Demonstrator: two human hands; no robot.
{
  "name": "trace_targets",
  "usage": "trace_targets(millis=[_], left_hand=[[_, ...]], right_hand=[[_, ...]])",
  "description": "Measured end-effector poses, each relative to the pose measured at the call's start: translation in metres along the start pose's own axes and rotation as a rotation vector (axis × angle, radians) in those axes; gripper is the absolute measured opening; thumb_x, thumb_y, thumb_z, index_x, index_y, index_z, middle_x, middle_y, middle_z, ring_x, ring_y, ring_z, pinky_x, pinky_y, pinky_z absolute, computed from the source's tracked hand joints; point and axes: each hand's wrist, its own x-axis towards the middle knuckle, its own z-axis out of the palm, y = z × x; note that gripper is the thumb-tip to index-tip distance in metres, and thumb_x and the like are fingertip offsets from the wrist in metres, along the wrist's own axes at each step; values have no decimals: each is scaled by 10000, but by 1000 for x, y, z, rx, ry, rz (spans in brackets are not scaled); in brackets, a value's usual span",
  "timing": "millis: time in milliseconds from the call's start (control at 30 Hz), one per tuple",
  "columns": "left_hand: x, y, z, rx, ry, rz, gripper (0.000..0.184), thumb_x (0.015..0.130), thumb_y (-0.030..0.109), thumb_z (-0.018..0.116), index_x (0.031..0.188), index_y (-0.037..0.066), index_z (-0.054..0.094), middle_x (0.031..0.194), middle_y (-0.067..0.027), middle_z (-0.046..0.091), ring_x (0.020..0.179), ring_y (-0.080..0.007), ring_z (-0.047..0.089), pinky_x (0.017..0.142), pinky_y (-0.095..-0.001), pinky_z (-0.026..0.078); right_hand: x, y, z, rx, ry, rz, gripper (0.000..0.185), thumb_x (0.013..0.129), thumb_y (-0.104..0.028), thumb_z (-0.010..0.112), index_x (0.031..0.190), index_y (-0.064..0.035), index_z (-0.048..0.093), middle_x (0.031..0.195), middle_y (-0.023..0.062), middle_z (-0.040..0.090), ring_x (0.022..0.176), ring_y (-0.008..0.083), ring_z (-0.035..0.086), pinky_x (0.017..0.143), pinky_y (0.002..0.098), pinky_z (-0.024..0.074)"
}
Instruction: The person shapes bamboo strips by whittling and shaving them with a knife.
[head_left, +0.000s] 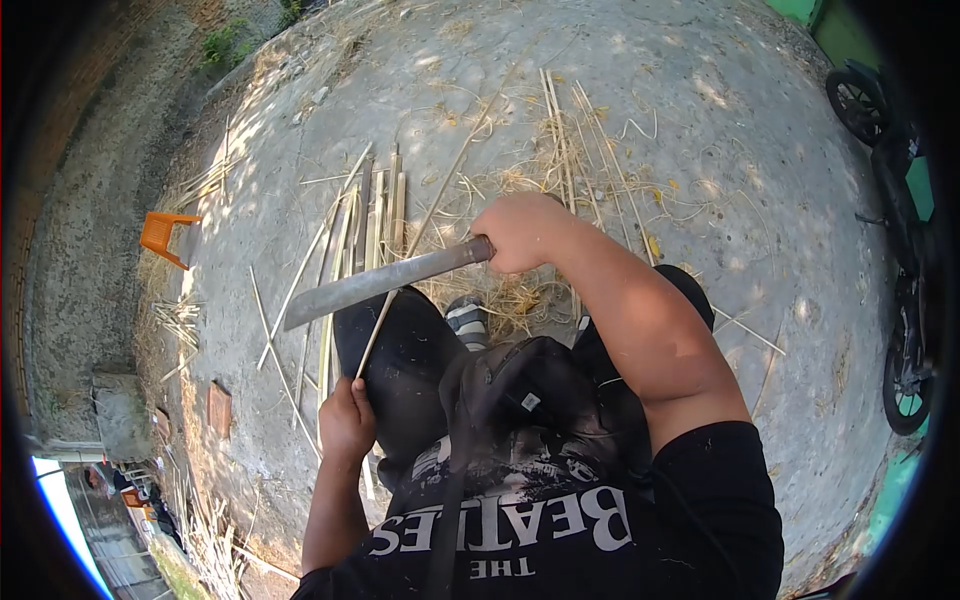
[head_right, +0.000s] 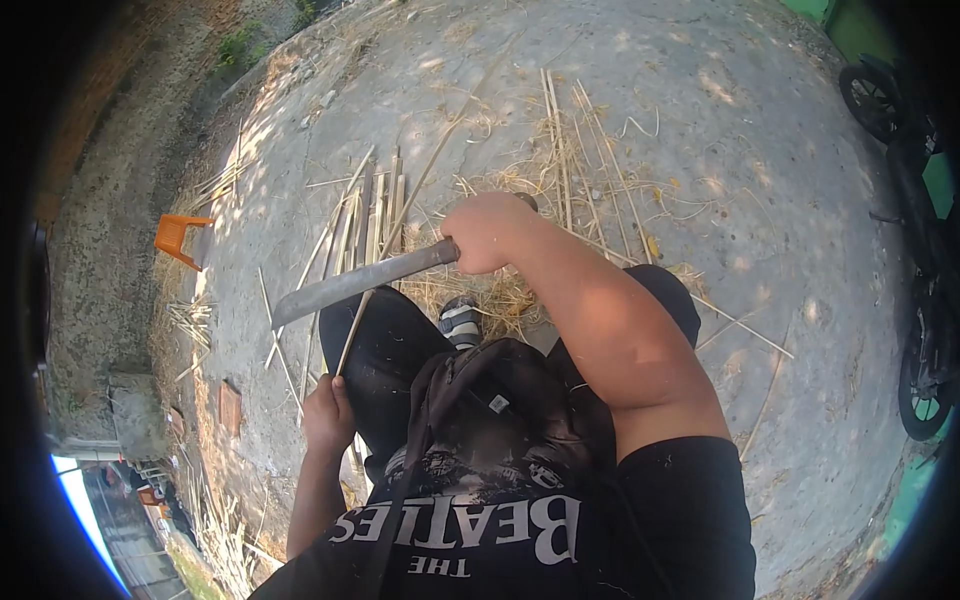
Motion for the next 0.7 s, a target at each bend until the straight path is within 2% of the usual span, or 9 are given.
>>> trace_targets(millis=[67, 167, 267, 367, 467, 500, 633, 700], left_hand=[[-4, -7, 3, -17, 12, 17, 347, 1092, 282, 446, 876, 28, 540, 718, -264, 621, 697, -517, 612, 602, -578, 448], [1, -5, 2, -9, 23, 28, 340, 1090, 275, 451, 871, 30, 539, 719, -263, 622, 689, -513, 614, 597, -581, 448], [4, 1, -4, 19, 2, 25, 340, 1089, 272, 452, 867, 29, 539, 721, -264, 622, 687, -513, 614, 597, -584, 448], [4, 4, -3, 24, -20, 8, 341, 1088, 271, 453, 866, 27, 540, 721, -266, 621, 686, -514, 614, 599, -584, 450], [5, 4, -1, 21, -17, 8, 342, 1088, 266, 453, 862, 23, 535, 718, -268, 617, 682, -513, 612, 597, -579, 451], [4, 1, 0, 7, -10, 24, 344, 1089, 265, 452, 860, 22, 532, 714, -269, 615, 679, -513, 611, 594, -577, 449], [0, -11, -1, -124, -10, 48, 347, 1091, 259, 447, 858, 18, 535, 694, -271, 608, 666, -513, 606, 583, -569, 443], [1, -12, -2, -94, -22, 49, 350, 1093, 262, 444, 868, 15, 547, 691, -271, 607, 666, -512, 607, 583, -568, 441]], right_hand=[[11, 36, 1, 148, 18, 100, 273, 760, -218, 681, 982, -72, 739, 921, 168, 735, 893, 366, 713, 769, 479, 550], [18, 70, 4, 360, 162, 359, 273, 758, -227, 683, 960, -52, 738, 912, 169, 738, 888, 362, 714, 765, 479, 550], [9, 57, -1, 315, 164, 377, 272, 762, -226, 686, 954, -42, 741, 933, 173, 742, 894, 363, 715, 777, 480, 550], [11, 41, 11, 230, 108, 189, 248, 731, -236, 717, 912, -66, 718, 853, 172, 721, 845, 378, 703, 740, 472, 541], [1, -2, 10, 52, -21, 42, 220, 726, -228, 714, 903, -98, 726, 849, 160, 719, 858, 366, 707, 748, 480, 544], [-2, -8, 10, 14, 22, -38, 191, 717, -217, 713, 883, -124, 731, 845, 145, 719, 859, 358, 708, 746, 485, 544], [9, 24, 3, 126, -40, 0, 175, 705, -201, 708, 859, -120, 724, 844, 141, 718, 848, 363, 703, 724, 489, 539], [15, 38, 1, 185, -45, 40, 169, 699, -193, 703, 848, -115, 719, 839, 140, 717, 840, 365, 701, 712, 489, 537]])
